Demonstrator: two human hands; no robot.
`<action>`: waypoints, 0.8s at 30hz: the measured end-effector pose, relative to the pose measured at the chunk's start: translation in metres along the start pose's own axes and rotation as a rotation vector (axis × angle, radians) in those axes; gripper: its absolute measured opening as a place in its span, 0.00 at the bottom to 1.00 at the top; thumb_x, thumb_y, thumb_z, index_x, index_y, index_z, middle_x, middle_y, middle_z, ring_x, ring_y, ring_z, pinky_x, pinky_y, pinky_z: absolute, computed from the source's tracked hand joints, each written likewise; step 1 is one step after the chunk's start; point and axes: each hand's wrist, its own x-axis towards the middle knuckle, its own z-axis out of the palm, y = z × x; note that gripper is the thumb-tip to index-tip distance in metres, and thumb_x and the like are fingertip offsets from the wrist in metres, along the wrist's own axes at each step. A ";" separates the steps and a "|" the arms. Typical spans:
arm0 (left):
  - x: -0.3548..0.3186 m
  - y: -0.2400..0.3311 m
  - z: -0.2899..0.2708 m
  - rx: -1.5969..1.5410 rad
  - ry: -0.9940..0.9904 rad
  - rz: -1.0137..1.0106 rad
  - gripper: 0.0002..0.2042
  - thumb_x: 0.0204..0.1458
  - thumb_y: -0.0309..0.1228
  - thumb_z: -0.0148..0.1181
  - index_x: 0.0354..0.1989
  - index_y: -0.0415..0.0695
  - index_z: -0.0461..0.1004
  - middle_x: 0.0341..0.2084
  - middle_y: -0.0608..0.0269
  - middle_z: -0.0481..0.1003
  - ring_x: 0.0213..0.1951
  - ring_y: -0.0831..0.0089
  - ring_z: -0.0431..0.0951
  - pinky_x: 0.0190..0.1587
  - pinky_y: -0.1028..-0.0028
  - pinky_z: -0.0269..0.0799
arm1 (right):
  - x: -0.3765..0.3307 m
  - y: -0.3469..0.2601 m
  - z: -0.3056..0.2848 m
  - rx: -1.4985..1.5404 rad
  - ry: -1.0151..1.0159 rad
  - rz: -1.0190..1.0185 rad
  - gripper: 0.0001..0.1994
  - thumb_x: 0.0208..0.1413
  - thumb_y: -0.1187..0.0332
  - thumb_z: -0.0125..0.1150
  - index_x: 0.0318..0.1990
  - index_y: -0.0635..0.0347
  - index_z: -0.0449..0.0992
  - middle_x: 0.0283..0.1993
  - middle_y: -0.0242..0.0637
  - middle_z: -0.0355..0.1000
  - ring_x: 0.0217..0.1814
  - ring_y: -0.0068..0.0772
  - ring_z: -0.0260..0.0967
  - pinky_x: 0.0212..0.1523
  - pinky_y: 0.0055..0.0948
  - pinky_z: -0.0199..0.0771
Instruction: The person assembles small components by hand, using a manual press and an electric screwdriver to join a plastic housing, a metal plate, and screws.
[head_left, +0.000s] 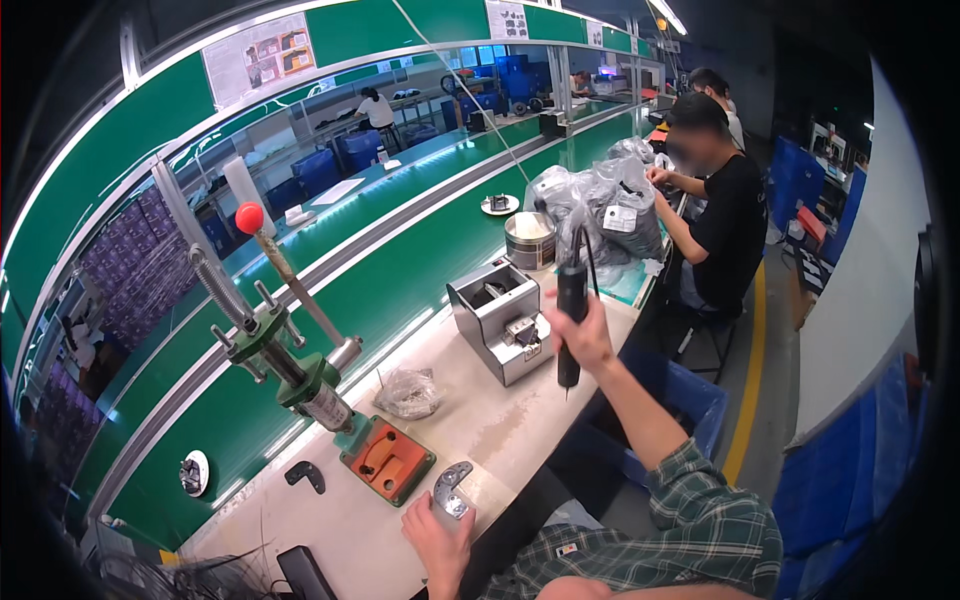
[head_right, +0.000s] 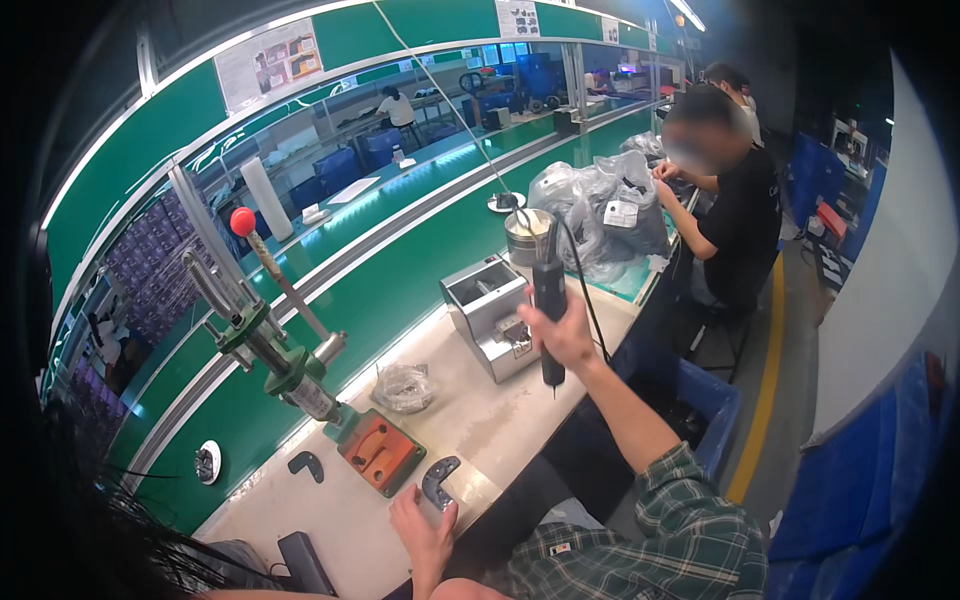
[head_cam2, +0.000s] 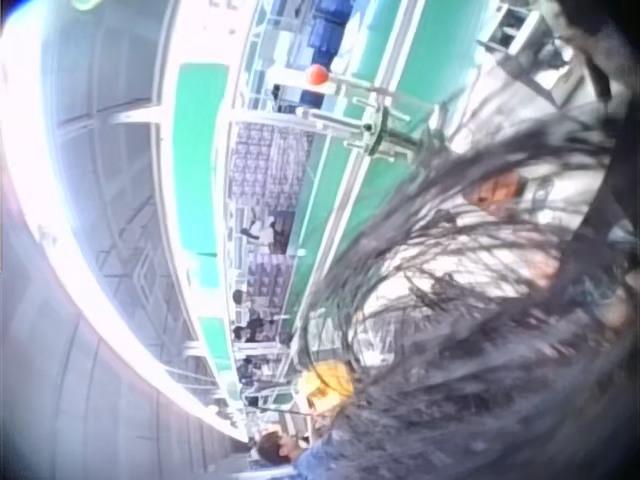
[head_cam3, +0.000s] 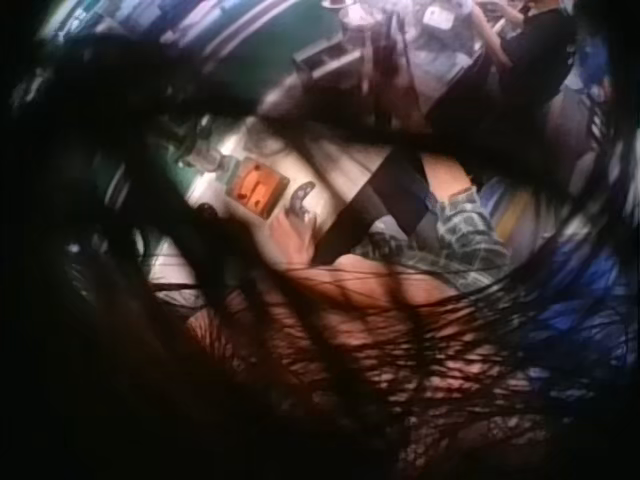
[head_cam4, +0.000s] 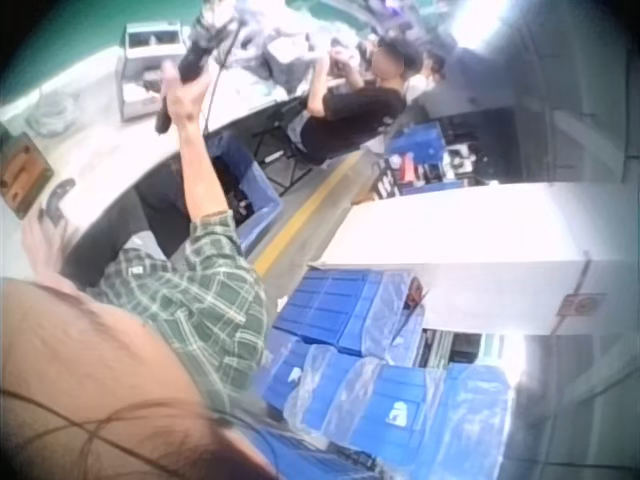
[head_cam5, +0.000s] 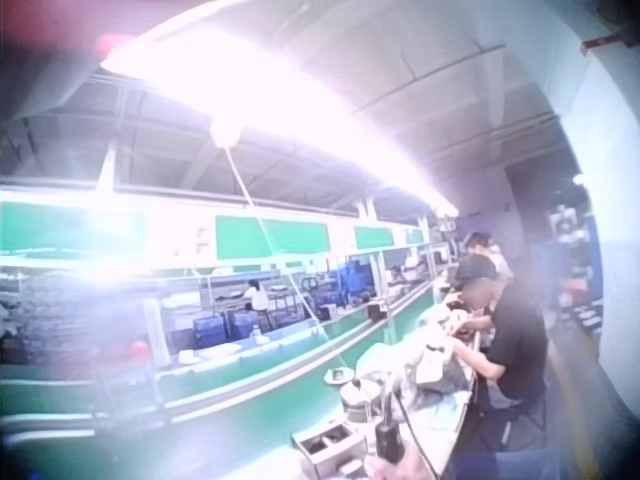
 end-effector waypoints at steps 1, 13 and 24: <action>-0.001 0.000 -0.001 0.000 -0.002 -0.006 0.37 0.48 0.40 0.77 0.63 0.35 0.67 0.52 0.46 0.73 0.56 0.47 0.70 0.63 0.53 0.61 | 0.014 -0.010 0.000 0.032 0.008 -0.020 0.20 0.61 0.65 0.72 0.53 0.66 0.71 0.27 0.29 0.71 0.20 0.18 0.69 0.20 0.23 0.70; 0.002 0.010 -0.003 0.074 -0.080 -0.038 0.52 0.38 0.46 0.84 0.70 0.34 0.63 0.57 0.46 0.71 0.58 0.48 0.69 0.64 0.53 0.61 | 0.092 -0.003 0.030 0.119 -0.072 -0.174 0.14 0.60 0.69 0.71 0.46 0.64 0.71 0.26 0.29 0.72 0.18 0.17 0.69 0.19 0.22 0.71; 0.004 0.013 0.002 0.111 -0.096 -0.051 0.51 0.36 0.40 0.85 0.70 0.34 0.63 0.60 0.45 0.69 0.61 0.47 0.66 0.67 0.54 0.61 | 0.103 0.012 0.037 0.114 -0.099 -0.127 0.17 0.58 0.62 0.74 0.44 0.59 0.71 0.26 0.26 0.70 0.19 0.16 0.68 0.18 0.21 0.70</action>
